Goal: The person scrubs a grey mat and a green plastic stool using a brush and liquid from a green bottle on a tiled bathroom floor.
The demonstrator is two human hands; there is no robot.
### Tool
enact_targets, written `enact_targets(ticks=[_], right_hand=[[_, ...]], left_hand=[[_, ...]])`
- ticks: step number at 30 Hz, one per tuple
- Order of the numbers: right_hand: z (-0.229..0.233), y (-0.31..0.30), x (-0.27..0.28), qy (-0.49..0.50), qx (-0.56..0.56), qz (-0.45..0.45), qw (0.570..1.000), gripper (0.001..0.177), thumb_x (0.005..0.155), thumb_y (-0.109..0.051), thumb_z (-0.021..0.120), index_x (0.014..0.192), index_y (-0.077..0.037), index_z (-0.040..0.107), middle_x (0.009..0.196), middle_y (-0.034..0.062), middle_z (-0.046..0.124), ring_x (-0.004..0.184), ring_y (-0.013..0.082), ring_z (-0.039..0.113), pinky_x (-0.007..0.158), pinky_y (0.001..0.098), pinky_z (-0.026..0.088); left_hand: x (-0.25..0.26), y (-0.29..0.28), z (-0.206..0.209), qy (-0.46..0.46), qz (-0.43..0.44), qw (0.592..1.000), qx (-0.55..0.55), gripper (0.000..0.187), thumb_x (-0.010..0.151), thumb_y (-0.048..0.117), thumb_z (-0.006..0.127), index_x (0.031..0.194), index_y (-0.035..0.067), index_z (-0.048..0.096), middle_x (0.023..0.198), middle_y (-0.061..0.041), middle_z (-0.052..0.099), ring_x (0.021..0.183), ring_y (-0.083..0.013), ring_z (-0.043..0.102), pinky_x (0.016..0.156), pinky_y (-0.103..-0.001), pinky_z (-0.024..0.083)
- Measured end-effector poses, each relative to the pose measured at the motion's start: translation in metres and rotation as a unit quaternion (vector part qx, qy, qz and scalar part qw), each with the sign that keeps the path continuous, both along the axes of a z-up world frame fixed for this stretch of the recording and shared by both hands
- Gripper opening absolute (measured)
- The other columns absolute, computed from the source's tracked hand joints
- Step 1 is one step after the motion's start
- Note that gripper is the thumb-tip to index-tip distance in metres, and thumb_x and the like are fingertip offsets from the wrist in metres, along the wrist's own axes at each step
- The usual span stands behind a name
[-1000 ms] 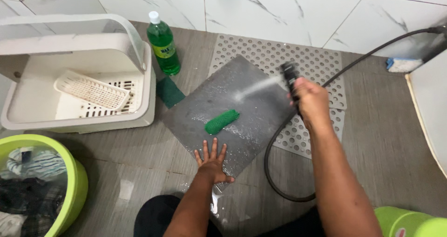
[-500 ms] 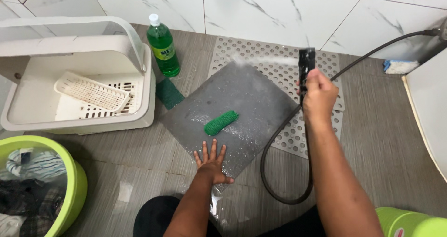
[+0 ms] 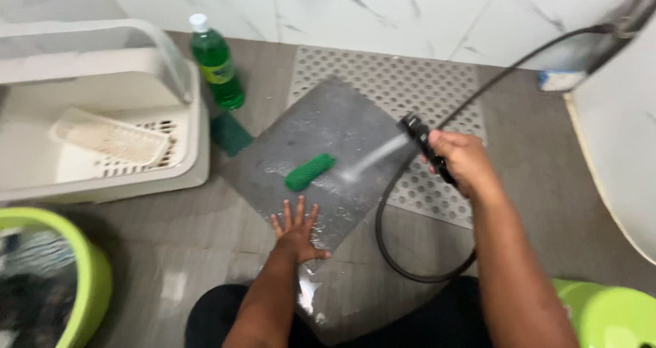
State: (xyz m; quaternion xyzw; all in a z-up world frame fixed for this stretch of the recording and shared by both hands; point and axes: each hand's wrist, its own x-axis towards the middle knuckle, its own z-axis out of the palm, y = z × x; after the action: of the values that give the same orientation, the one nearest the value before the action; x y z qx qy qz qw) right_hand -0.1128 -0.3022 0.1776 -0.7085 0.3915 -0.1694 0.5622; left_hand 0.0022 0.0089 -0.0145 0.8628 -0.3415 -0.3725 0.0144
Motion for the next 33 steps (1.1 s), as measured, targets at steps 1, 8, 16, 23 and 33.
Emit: enact_targets(ticks=[1, 8, 16, 23, 33], right_hand=[[-0.004, -0.003, -0.007, -0.063, 0.017, -0.027, 0.998, 0.033, 0.103, -0.030, 0.064, 0.093, 0.001, 0.073, 0.071, 0.0060, 0.069, 0.054, 0.0121, 0.058, 0.051, 0.0280, 0.047], [-0.002, -0.032, -0.061, -0.111, -0.115, -0.089, 0.983, 0.034, 0.107, -0.028, 0.067, 0.093, 0.001, 0.075, 0.071, 0.0063, 0.064, 0.055, 0.0117, 0.053, 0.050, 0.0282, 0.040], [0.022, -0.041, -0.101, -0.061, -0.068, -0.113, 0.989, 0.030, 0.102, -0.026, 0.068, 0.093, 0.001, 0.074, 0.071, 0.0065, 0.068, 0.052, 0.0123, 0.056, 0.049, 0.0282, 0.044], [0.024, -0.033, -0.110, -0.013, -0.036, -0.098, 0.994, 0.029, 0.099, -0.028, 0.068, 0.103, -0.001, 0.077, 0.073, 0.0067, 0.070, 0.056, 0.0127, 0.057, 0.052, 0.0285, 0.044], [-0.019, 0.024, -0.079, 0.039, -0.079, 0.191, 0.978, 0.038, 0.092, -0.039, 0.073, 0.110, -0.008, 0.082, 0.085, 0.0012, 0.078, 0.072, 0.0098, 0.067, 0.068, 0.0259, 0.050]], left_hand=[[0.000, 0.000, 0.001, -0.007, 0.001, 1.000, -0.001, 0.143, 0.062, 0.070, 0.084, 0.165, 0.033, -0.006, 0.170, -0.005, -0.031, 0.152, -0.0373, -0.035, 0.119, -0.068, -0.015], [0.002, -0.008, 0.000, -0.003, -0.008, 1.000, 0.016, 0.139, 0.066, 0.070, 0.083, 0.165, 0.032, -0.006, 0.169, -0.005, -0.033, 0.152, -0.0365, -0.036, 0.120, -0.067, -0.014], [0.002, -0.004, -0.003, -0.006, -0.008, 1.000, 0.020, 0.136, 0.067, 0.071, 0.082, 0.166, 0.033, -0.003, 0.170, -0.004, -0.031, 0.152, -0.0349, -0.036, 0.120, -0.066, -0.015], [0.003, 0.000, -0.015, -0.011, 0.002, 1.000, 0.008, 0.143, 0.061, 0.074, 0.084, 0.165, 0.029, -0.003, 0.171, -0.006, -0.029, 0.154, -0.0326, -0.032, 0.122, -0.063, -0.013], [0.013, 0.011, 0.000, -0.029, 0.138, 0.989, 0.052, 0.159, 0.057, 0.079, 0.085, 0.165, 0.017, -0.013, 0.169, -0.016, -0.030, 0.153, -0.0381, -0.032, 0.125, -0.054, -0.010]])
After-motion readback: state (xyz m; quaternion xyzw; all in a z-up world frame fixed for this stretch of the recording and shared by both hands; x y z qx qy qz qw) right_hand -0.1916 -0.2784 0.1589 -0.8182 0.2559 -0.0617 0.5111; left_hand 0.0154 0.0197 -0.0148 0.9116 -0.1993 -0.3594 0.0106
